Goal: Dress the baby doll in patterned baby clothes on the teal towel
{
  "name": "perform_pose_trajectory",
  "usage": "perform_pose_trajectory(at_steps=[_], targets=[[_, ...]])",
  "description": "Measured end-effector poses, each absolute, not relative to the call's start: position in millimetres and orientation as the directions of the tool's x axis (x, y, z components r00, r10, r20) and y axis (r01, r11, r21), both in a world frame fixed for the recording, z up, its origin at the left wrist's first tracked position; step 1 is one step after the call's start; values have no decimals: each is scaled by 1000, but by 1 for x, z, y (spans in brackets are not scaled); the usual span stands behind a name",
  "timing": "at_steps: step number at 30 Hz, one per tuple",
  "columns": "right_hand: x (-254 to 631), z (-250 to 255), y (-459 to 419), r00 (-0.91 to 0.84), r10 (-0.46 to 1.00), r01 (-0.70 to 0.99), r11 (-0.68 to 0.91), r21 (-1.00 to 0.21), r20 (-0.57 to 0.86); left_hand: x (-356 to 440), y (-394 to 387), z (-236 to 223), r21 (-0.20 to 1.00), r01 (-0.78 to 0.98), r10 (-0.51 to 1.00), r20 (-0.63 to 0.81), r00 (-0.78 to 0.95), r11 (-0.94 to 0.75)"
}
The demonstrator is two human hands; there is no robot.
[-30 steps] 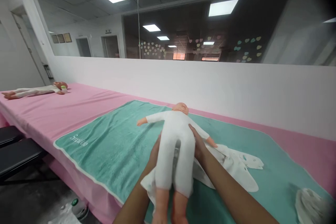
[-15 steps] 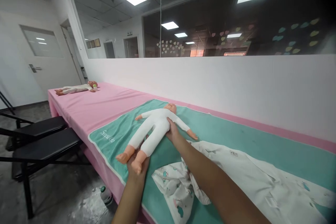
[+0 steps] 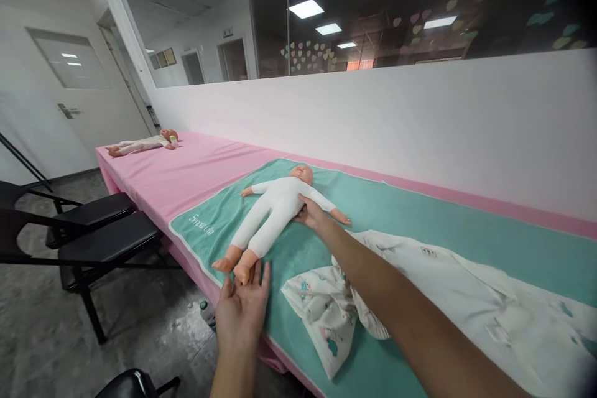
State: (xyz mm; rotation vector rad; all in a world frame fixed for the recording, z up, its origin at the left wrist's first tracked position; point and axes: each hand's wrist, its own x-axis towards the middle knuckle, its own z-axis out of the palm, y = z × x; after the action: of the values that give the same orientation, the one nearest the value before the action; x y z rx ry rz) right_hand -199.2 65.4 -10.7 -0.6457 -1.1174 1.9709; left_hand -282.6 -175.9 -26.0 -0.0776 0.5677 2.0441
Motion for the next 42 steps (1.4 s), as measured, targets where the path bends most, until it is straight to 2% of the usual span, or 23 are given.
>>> perform_pose_trajectory(at_steps=[1, 2, 5, 7, 9, 10, 12, 14, 16, 18, 20, 22, 24, 26, 28, 30, 32, 34, 37, 40, 42], targets=[[-190, -10, 65, -567, 817, -337, -350, -874, -109, -275, -182, -25, 400, -826, 793, -304, -528, -396], [-179, -9, 62, -549, 821, -309, -372, -875, -155, -266, -188, -24, 492, -793, 781, -307, -544, -359], [-120, 1, 49, -477, 863, -286, -333, -898, -168, -232, -205, -25, 820, -531, 769, -196, -609, -212], [-61, 8, 35, -396, 916, -211, -163, -964, -69, -211, -213, -31, 943, -296, 791, -65, -609, -151], [13, 12, 17, -276, 960, 44, 71, -997, 56, -195, -215, -40, 989, 43, 828, 142, -543, -141], [52, 11, 6, -204, 974, 224, 146, -964, 100, -190, -214, -44, 952, 270, 839, 263, -476, -145], [126, 2, -19, -70, 977, 584, 202, -786, 199, -184, -206, -48, 743, 653, 850, 433, -301, -147], [187, -13, -46, 134, 967, 812, 18, -583, 216, -178, -193, -42, 534, 838, 881, 443, -167, -110], [226, -32, -68, 251, 938, 899, -134, -418, 239, -169, -180, -25, 360, 927, 929, 369, -34, -109], [244, -47, -81, 269, 919, 926, -165, -340, 287, -154, -168, -1, 266, 950, 950, 303, 81, -166], [248, -54, -85, 228, 919, 938, -119, -325, 322, -135, -155, 21, 275, 931, 940, 307, 151, -240], [245, -55, -82, 177, 927, 934, -51, -355, 331, -116, -136, 35, 330, 885, 907, 372, 197, -327], [241, -51, -77, 172, 932, 885, -3, -466, 320, -101, -111, 38, 359, 835, 870, 424, 252, -417], [235, -44, -76, 220, 930, 746, 34, -665, 294, -93, -84, 32, 359, 830, 878, 384, 287, -428], [224, -37, -80, 254, 931, 457, 123, -881, 262, -89, -59, 22, 385, 862, 940, 215, 264, -330], [207, -31, -89, 216, 953, 50, 207, -977, 213, -86, -43, 11, 403, 883, 970, 65, 235, -241], [185, -25, -100, 90, 982, -283, 183, -942, 164, -81, -36, 5, 419, 885, 977, 28, 214, -206], [163, -20, -109, -43, 990, -434, 105, -895, 137, -72, -39, 5, 431, 881, 980, 51, 193, -196], [141, -12, -120, -164, 980, -510, 12, -860, 111, -55, -65, 12, 550, 811, 980, 100, 171, -198], [130, -4, -131, -194, 976, -582, -35, -813, 97, -42, -113, 18, 816, 496, 952, 210, 222, -296], [119, 1, -141, -229, 969, -631, -72, -773, 97, -38, -149, 16, 860, 346, 914, 285, 287, -376]])
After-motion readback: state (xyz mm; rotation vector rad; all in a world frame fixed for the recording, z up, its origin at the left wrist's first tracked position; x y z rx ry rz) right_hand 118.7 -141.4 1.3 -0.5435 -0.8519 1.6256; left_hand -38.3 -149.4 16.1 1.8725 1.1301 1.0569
